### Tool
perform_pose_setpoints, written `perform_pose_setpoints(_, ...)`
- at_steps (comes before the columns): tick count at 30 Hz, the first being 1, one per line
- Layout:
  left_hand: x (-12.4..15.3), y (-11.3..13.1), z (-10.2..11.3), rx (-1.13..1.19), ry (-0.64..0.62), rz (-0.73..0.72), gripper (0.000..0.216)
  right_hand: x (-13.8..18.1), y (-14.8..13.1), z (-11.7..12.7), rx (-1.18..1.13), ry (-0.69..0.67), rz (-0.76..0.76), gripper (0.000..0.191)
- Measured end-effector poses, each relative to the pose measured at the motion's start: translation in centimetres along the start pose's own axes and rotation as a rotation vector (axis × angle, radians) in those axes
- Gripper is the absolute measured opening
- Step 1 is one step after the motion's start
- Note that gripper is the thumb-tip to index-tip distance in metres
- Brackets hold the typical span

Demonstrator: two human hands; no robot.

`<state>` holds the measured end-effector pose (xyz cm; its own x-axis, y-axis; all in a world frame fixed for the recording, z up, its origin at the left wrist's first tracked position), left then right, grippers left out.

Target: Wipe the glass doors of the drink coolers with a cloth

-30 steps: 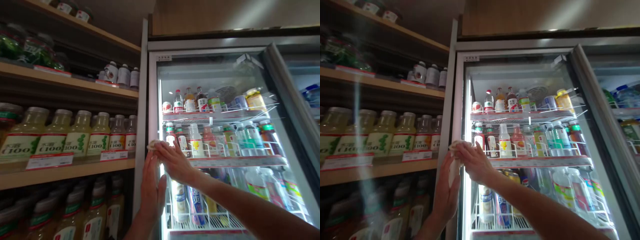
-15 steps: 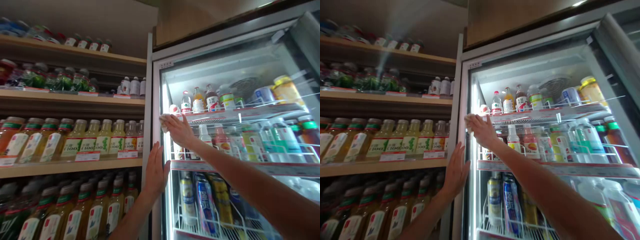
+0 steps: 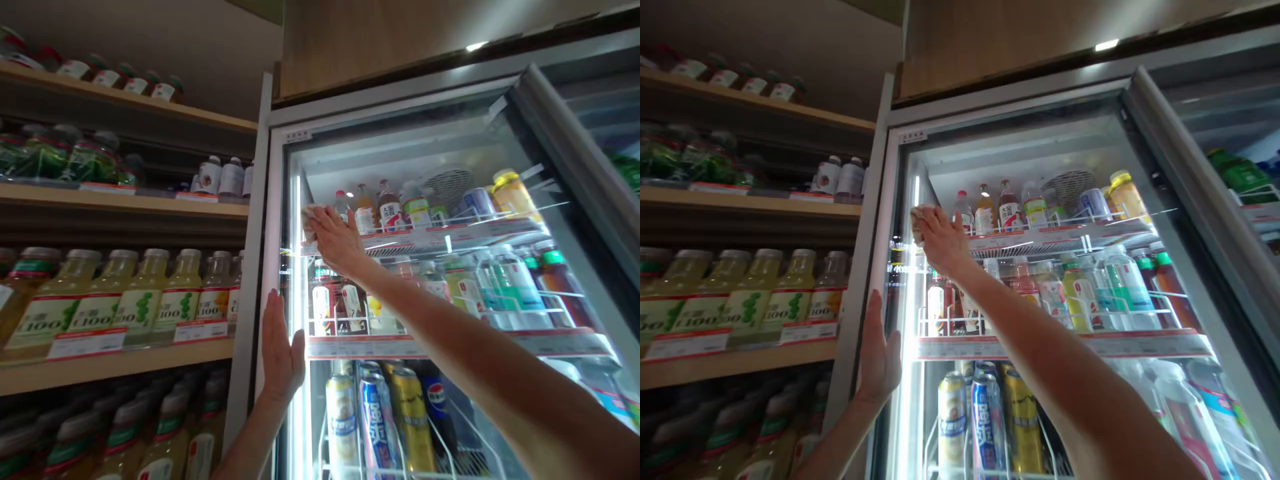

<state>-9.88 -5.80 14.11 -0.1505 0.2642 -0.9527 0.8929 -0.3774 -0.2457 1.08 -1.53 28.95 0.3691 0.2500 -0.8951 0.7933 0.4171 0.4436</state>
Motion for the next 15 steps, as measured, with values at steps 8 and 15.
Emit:
perform_pose_setpoints(8,0.2,-0.2,0.2,0.133,0.046,0.023,0.057,5.3,-5.9,0.8,-0.051,-0.052,0.445,0.042)
perform_pose_setpoints(15,0.5,-0.5,0.5,0.165,0.073,0.041,0.054,0.8,-4.4,-0.2,0.032,-0.010,0.198,0.043)
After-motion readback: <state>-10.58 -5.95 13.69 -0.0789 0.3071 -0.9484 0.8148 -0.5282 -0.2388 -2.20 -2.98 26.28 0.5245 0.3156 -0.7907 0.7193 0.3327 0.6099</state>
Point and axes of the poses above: each hand's wrist, its own x-axis away from the middle knuckle, its own z-axis out of the back of the hand, y = z × x, the point moved 7 cm from there along -x, towards the middle knuckle, and after that the axes turned 12 degrees about x, right-handed, at the moved point
